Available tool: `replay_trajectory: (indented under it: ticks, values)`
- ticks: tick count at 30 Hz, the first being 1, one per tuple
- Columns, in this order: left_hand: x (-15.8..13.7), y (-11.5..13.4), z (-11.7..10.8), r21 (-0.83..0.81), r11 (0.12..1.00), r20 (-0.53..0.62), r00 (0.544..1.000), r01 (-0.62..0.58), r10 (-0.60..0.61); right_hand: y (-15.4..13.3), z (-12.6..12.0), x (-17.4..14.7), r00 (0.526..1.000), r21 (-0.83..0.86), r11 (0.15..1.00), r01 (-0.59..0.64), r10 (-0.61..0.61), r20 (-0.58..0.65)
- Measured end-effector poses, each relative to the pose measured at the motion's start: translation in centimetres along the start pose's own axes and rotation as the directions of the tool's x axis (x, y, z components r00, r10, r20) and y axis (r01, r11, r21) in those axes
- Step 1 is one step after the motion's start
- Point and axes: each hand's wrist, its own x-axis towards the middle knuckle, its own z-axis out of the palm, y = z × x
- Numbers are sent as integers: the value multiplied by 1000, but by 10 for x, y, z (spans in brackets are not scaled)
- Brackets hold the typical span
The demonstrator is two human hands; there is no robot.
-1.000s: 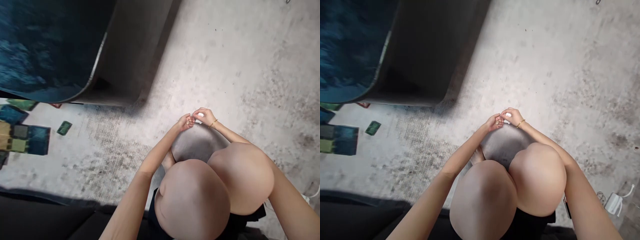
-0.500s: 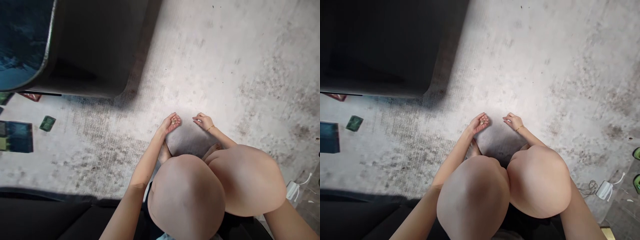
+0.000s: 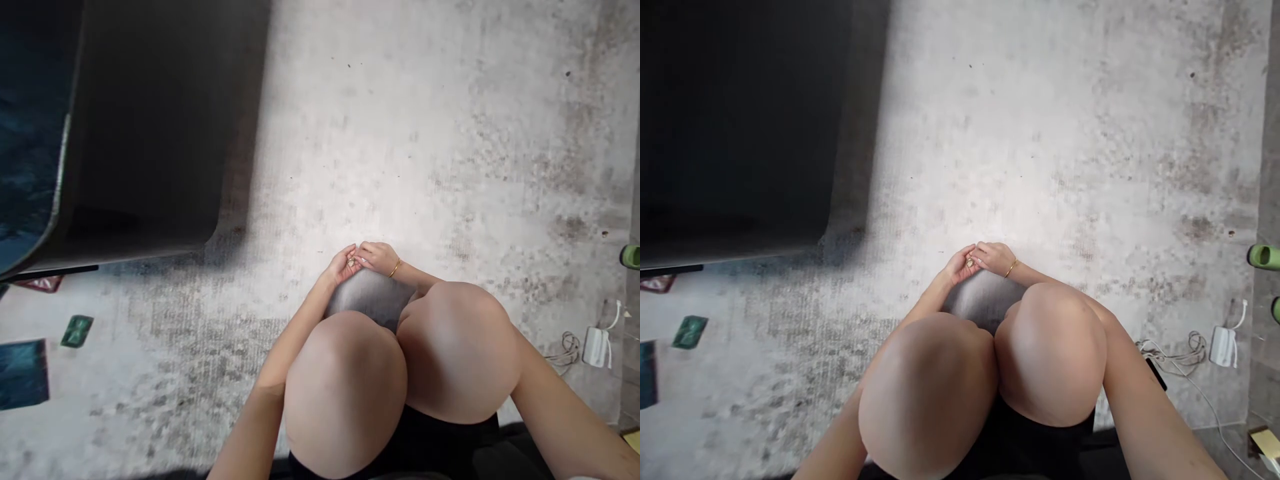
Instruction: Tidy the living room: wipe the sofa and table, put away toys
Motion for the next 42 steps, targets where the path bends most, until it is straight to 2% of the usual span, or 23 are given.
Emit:
replay_trajectory:
  ticks: [3, 5, 6, 8, 10, 11, 12, 15, 18, 21, 23, 24, 26, 28, 31, 36, 39, 42]
  values:
    - [5, 16, 28, 60, 998, -53, 999, 10, -7, 12, -21, -3, 994, 71, 996, -54, 60, -87]
    - [6, 27, 46, 101, 994, -38, 999, 36, -32, 38, -36, -7, 968, 169, 980, -103, 138, -208]
    - [7, 31, 56, 115, 993, -22, 999, 41, -39, 56, -42, -11, 940, 208, 965, -157, 210, -268]
    - [6, 35, 75, 114, 993, 13, 999, 41, -43, 97, -51, -21, 841, 246, 906, -346, 415, -346]
    - [3, 31, 94, 81, 995, 25, 998, 50, -52, 138, -52, -32, 724, 242, 804, -543, 594, -349]
    - [2, 25, 104, 67, 996, 16, 998, 65, -66, 156, -51, -37, 687, 236, 764, -601, 644, -337]
    - [0, 17, 114, 53, 996, -1, 997, 78, -78, 170, -48, -41, 670, 231, 742, -629, 668, -323]
    - [-9, -12, 142, 25, 996, -68, 994, 83, -82, 192, -39, -47, 698, 239, 759, -605, 651, -299]
    - [-23, -32, 168, 50, 997, -165, 985, 66, -57, 194, -39, -47, 746, 235, 793, -561, 608, -270]
    - [-37, -37, 199, 122, 992, -221, 974, -16, 43, 191, -47, -44, 802, 158, 831, -533, 556, -220]
    - [-41, -35, 224, 172, 983, -171, 980, -67, 97, 192, -52, -40, 823, 104, 845, -525, 535, -192]
    - [-40, -34, 237, 197, 978, -131, 987, -67, 94, 193, -55, -35, 820, 100, 841, -532, 541, -190]
    - [-31, -29, 258, 236, 971, -61, 996, -41, 57, 195, -60, -21, 785, 157, 814, -560, 581, -214]
    - [-15, -19, 269, 230, 973, -24, 999, -38, 45, 199, -66, -1, 752, 260, 791, -554, 609, -253]
    - [18, 5, 258, 133, 989, -27, 997, -69, 73, 204, -76, 37, 744, 366, 786, -498, 604, -285]
    - [66, 45, 188, -53, 998, -184, 983, -37, 27, 206, -80, 85, 735, 342, 778, -527, 620, -277]
    - [84, 53, 149, -117, 993, -194, 981, -21, -2, 207, -77, 97, 733, 297, 780, -550, 622, -277]
    - [98, 58, 128, -187, 982, -176, 984, 6, -40, 207, -80, 104, 733, 224, 777, -588, 629, -257]
